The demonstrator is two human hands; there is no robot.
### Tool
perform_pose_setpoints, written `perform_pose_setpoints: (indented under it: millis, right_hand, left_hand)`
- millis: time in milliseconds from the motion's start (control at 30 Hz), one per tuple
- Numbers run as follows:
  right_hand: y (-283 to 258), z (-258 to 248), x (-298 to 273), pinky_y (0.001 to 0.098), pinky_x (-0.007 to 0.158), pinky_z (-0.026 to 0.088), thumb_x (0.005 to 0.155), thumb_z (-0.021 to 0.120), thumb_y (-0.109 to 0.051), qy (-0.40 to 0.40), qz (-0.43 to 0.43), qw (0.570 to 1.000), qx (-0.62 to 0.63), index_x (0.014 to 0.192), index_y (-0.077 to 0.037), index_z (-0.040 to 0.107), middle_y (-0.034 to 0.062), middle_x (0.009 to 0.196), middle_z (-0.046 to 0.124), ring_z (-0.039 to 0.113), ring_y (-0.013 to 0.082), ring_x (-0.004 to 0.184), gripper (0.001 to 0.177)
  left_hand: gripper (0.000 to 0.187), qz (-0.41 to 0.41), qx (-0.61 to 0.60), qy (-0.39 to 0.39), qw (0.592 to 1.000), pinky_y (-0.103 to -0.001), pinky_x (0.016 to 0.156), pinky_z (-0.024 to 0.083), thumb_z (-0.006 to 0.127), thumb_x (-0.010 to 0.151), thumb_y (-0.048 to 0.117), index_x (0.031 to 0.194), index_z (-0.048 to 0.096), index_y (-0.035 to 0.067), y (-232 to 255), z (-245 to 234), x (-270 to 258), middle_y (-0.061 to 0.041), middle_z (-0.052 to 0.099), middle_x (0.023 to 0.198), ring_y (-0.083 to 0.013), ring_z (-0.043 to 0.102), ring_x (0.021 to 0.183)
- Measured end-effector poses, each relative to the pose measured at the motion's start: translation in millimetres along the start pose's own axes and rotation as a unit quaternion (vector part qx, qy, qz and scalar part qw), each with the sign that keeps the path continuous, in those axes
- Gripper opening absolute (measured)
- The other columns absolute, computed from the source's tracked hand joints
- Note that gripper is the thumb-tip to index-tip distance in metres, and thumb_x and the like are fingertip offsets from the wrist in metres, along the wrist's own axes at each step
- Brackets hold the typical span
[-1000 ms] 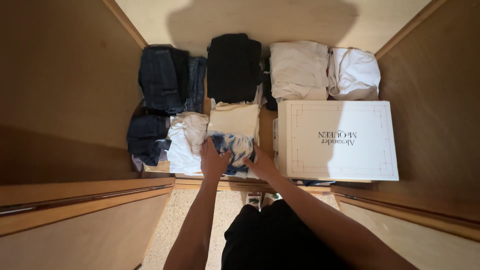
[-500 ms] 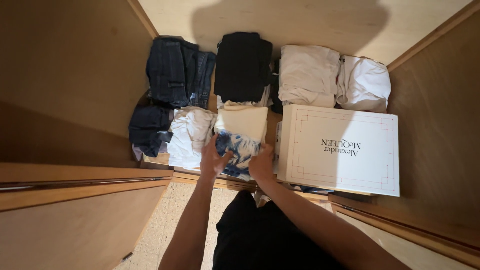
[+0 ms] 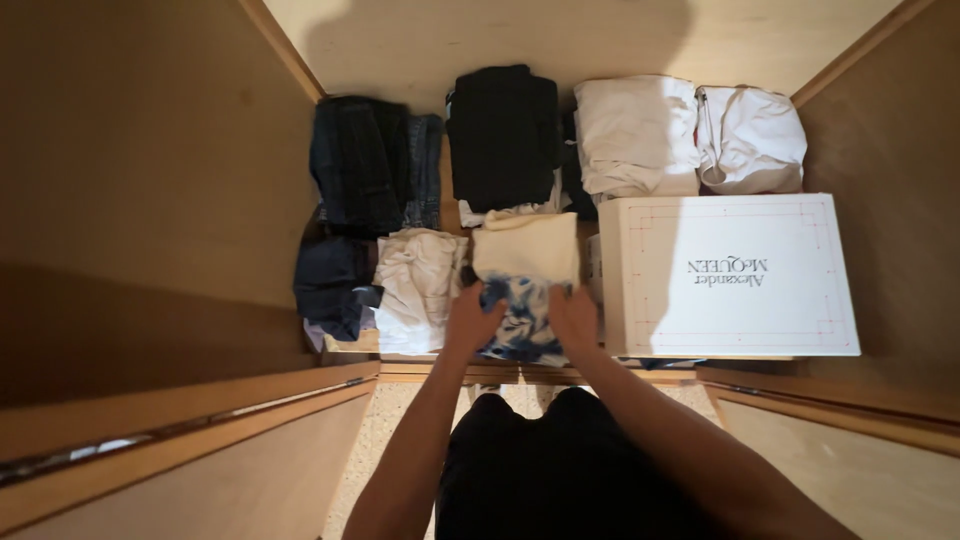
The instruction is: Organizing clothes and a box inside a bedroom closet by moving them from around the room and rearranging items on the shelves.
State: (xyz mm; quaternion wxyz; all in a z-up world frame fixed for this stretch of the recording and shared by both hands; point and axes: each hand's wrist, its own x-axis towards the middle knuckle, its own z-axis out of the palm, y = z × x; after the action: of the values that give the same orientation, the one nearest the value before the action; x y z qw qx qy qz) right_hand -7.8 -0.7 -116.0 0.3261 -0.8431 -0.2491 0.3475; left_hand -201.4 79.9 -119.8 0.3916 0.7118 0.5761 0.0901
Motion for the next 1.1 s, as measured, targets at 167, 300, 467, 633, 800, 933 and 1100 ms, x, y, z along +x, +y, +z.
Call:
perform_pose_setpoints:
  millis: [167,300,467,633,800,933,1100]
  right_hand:
    - [-7,1,-14,0.0543,0.098,0.049,0.094,0.059,-0.041,0.102,-0.004,0.992,-0.07,0.114,0.011,0.06,0.0374,0.116,0.064,0.063,0.051,0.109,0.055]
    - [-34,16,-28,0.0595,0.103,0.043,0.09,0.06,-0.039,0.112,0.015,0.989,-0.095,0.128,0.008,0.052,0.0348,0.138,0.051,0.051,0.0519,0.124,0.061]
    - [-43,21,-47,0.067,0.124,0.011,0.097,0.05,-0.048,0.09,-0.284,0.892,-0.34,0.162,-0.024,0.038,0.0225,0.171,0.017,0.015,0.0469,0.157,0.071]
    - [-27,30,-78,0.0719,0.116,-0.001,0.086,0.043,-0.083,0.051,-0.403,0.839,-0.362,0.161,-0.029,0.026,0.0215,0.169,0.004,0.003,0.0453,0.154,0.094]
    - [-53,32,-74,0.0744,0.114,-0.003,0.081,0.037,-0.091,0.012,-0.347,0.832,-0.432,0.163,-0.031,0.017,0.0181,0.17,-0.002,-0.002,0.0424,0.155,0.103]
    - [-49,33,-72,0.0742,0.114,-0.001,0.081,0.036,-0.091,-0.035,-0.288,0.823,-0.489,0.163,-0.032,0.014,0.0161,0.17,-0.003,-0.002,0.0413,0.155,0.104]
    - [-36,11,-71,0.0716,0.12,0.01,0.086,0.043,-0.086,0.018,-0.296,0.866,-0.402,0.16,-0.03,0.026,0.014,0.172,0.013,0.015,0.0388,0.158,0.094]
  left_hand:
    - [0.061,0.065,-0.042,-0.046,0.996,-0.046,0.1,0.05,0.067,0.092,0.045,0.137,0.06,0.005,18,-26,-11,-0.022,0.065,0.129,-0.0387,0.061,0.119]
    - [0.07,0.091,0.124,-0.031,0.988,-0.049,0.105,0.047,0.063,0.096,0.052,0.149,0.05,0.007,17,-58,-20,-0.018,0.057,0.142,-0.0366,0.054,0.129]
    - [0.083,0.194,0.314,0.149,0.917,-0.07,0.115,0.013,0.071,0.08,0.051,0.152,0.047,0.017,0,-101,-30,-0.022,0.027,0.161,-0.0445,0.019,0.149]
    - [0.079,0.261,0.308,0.139,0.904,-0.07,0.121,0.006,0.072,0.085,0.05,0.154,0.046,0.019,-31,-88,-27,-0.019,0.021,0.169,-0.0424,0.012,0.157]
    - [0.083,0.23,0.335,0.123,0.906,-0.07,0.12,0.002,0.07,0.081,0.051,0.154,0.045,0.02,-23,-90,-17,-0.016,0.018,0.17,-0.0409,0.007,0.156]
    - [0.086,0.204,0.365,0.095,0.903,-0.069,0.12,-0.001,0.069,0.081,0.053,0.157,0.043,0.022,-21,-94,-19,-0.016,0.014,0.17,-0.04,0.003,0.157]
    - [0.092,0.209,0.357,0.094,0.905,-0.068,0.12,-0.003,0.072,0.077,0.053,0.157,0.043,0.02,-13,-91,-20,-0.017,0.013,0.17,-0.0399,0.0,0.156]
